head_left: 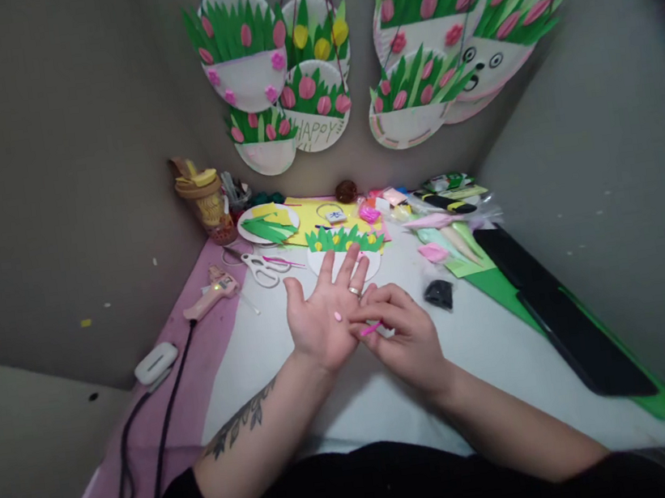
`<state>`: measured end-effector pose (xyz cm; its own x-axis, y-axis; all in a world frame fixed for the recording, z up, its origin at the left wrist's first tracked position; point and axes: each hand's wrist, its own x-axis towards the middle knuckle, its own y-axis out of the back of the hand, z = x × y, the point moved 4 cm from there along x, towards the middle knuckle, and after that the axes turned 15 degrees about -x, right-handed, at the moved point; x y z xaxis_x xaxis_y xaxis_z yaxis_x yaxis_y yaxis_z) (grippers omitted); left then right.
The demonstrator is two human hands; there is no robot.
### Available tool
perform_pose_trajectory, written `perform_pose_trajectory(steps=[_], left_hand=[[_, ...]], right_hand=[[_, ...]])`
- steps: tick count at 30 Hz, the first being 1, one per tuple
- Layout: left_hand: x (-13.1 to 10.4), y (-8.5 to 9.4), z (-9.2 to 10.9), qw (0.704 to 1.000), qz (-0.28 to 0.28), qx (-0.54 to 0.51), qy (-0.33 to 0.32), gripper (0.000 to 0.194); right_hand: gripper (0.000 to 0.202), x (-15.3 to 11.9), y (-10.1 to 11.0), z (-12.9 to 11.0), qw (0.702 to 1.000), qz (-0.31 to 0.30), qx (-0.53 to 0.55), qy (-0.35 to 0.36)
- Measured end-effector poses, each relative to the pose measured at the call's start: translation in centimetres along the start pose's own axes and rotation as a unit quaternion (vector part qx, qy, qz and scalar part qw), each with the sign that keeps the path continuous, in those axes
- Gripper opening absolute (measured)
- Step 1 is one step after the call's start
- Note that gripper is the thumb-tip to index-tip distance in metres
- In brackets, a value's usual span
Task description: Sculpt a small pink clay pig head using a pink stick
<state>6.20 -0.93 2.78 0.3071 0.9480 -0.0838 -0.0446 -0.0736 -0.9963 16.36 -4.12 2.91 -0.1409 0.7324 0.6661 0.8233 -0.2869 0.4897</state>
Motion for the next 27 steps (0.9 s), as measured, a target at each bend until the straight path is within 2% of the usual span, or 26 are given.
perform_pose_trajectory(steps=[3, 8, 12, 15, 18, 22, 25, 27], left_hand=[[-0.2, -0.5, 0.1, 0.999, -0.028, 0.027, -0.009, 0.081], [-0.2, -0.3, 0.1, 0.998, -0.020, 0.052, -0.012, 0.083], [-0.1, 0.0, 0.1, 0.999, -0.011, 0.047, -0.006, 0.082], [0.0, 0.0, 0.1, 0.999, -0.003, 0.038, -0.008, 0.080], [-0.1, -0.1, 0.1, 0.999, 0.016, 0.032, -0.013, 0.078], [-0.1, -0.2, 0.1, 0.999, 0.025, 0.023, -0.009, 0.078], [-0.1, -0.2, 0.0, 1.000, 0.018, 0.017, -0.007, 0.080], [0.0, 0.0, -0.1, 0.999, 0.026, 0.015, -0.010, 0.078]], right_hand=[[0.030, -0.8, -0.3, -0.5, 0.998, 0.038, -0.032, 0.038], [0.053, -1.7, -0.3, -0.8, 0.986, 0.053, -0.097, 0.122], [0.059, -1.6, 0.0, -1.0, 0.977, 0.058, -0.129, 0.160], [0.058, -1.4, -0.1, -1.0, 0.977, 0.048, -0.131, 0.160], [0.053, -1.4, -0.2, -0.7, 0.988, 0.033, -0.092, 0.122], [0.047, -1.1, -0.3, -0.2, 0.999, 0.016, 0.019, 0.040], [0.035, -0.8, -0.4, 0.3, 0.997, 0.006, 0.079, -0.026], [0.024, -0.6, -0.6, 1.0, 0.988, -0.013, 0.118, -0.100]])
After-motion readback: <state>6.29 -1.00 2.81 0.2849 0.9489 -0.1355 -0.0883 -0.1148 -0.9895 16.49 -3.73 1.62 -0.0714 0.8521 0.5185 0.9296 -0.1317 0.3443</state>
